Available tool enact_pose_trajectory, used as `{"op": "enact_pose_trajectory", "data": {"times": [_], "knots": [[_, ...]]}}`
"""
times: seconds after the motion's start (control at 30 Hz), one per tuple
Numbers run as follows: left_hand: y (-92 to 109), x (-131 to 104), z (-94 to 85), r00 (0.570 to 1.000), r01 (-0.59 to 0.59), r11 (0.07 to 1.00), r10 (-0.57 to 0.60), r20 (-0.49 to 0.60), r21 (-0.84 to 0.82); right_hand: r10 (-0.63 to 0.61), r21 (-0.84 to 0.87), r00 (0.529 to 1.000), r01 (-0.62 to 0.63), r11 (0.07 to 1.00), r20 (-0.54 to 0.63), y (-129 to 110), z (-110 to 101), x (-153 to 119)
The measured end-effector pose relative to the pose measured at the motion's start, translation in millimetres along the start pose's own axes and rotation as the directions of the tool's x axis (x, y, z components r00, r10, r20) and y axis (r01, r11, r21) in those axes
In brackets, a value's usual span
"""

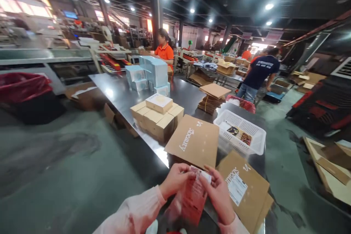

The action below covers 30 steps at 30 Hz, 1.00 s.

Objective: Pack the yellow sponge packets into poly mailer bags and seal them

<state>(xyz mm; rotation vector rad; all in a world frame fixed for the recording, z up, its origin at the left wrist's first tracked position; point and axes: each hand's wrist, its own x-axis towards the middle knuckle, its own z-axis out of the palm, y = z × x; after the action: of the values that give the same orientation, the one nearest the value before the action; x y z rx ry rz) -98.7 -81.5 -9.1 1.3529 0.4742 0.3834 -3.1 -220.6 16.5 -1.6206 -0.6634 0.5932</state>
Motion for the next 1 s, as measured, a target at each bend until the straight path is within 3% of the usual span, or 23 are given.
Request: {"op": "enact_pose_trajectory", "data": {"times": [0.13, 0.2, 0.33, 0.4, 0.53, 0.6, 0.67, 0.73, 0.77, 0.83, 0.93, 1.0], "knots": [[-13, 1, 8.3, 0.986, -0.042, 0.998, 0.049, -0.162, 0.041, 0.023, -0.316, 0.992, 0.019, 0.949, 0.127, -22, -4, 21], [-17, 2, 7.9, 0.967, -0.092, 0.995, 0.099, -0.234, 0.042, 0.050, -0.358, 0.986, 0.011, 0.934, 0.161, -27, -2, 31], [-20, 9, -1.2, 0.981, -0.155, 0.988, 0.152, -0.123, -0.015, 0.078, -0.328, 0.946, 0.031, 0.944, 0.314, -27, 2, 50], [-23, 12, -5.5, 0.982, -0.156, 0.988, 0.154, -0.106, -0.007, 0.041, -0.393, 0.968, 0.062, 0.917, 0.248, -24, 5, 55], [-31, 20, -8.2, 0.940, -0.136, 0.989, 0.150, -0.305, 0.064, -0.095, -0.526, 0.989, 0.142, 0.838, 0.115, -20, 16, 52], [-33, 24, -9.6, 0.928, -0.133, 0.991, 0.124, -0.350, -0.003, -0.148, -0.517, 0.984, 0.176, 0.838, 0.095, -19, 19, 52], [-32, 27, -13.7, 0.960, -0.140, 0.982, 0.103, -0.261, -0.129, -0.213, -0.489, 0.975, 0.219, 0.844, 0.067, -17, 18, 64], [-33, 29, -20.4, 0.999, -0.041, 0.969, 0.034, -0.033, -0.244, -0.283, -0.488, 0.959, 0.262, 0.833, 0.030, -15, 13, 92], [-36, 29, -24.2, 0.995, 0.052, 0.960, -0.026, 0.100, -0.276, -0.307, -0.513, 0.952, 0.267, 0.816, 0.006, -14, 10, 111], [-48, 27, -30.8, 0.947, 0.224, 0.931, -0.138, 0.289, -0.290, -0.297, -0.619, 0.954, 0.203, 0.758, -0.050, -10, 4, 152], [-75, 12, -36.7, 0.922, 0.281, 0.915, -0.173, 0.346, -0.290, -0.187, -0.756, 0.974, 0.023, 0.654, -0.132, -1, 2, 205], [-89, -6, -39.8, 0.916, 0.283, 0.923, -0.180, 0.359, -0.260, -0.152, -0.800, 0.971, -0.059, 0.597, -0.185, 5, 4, 226]]}}
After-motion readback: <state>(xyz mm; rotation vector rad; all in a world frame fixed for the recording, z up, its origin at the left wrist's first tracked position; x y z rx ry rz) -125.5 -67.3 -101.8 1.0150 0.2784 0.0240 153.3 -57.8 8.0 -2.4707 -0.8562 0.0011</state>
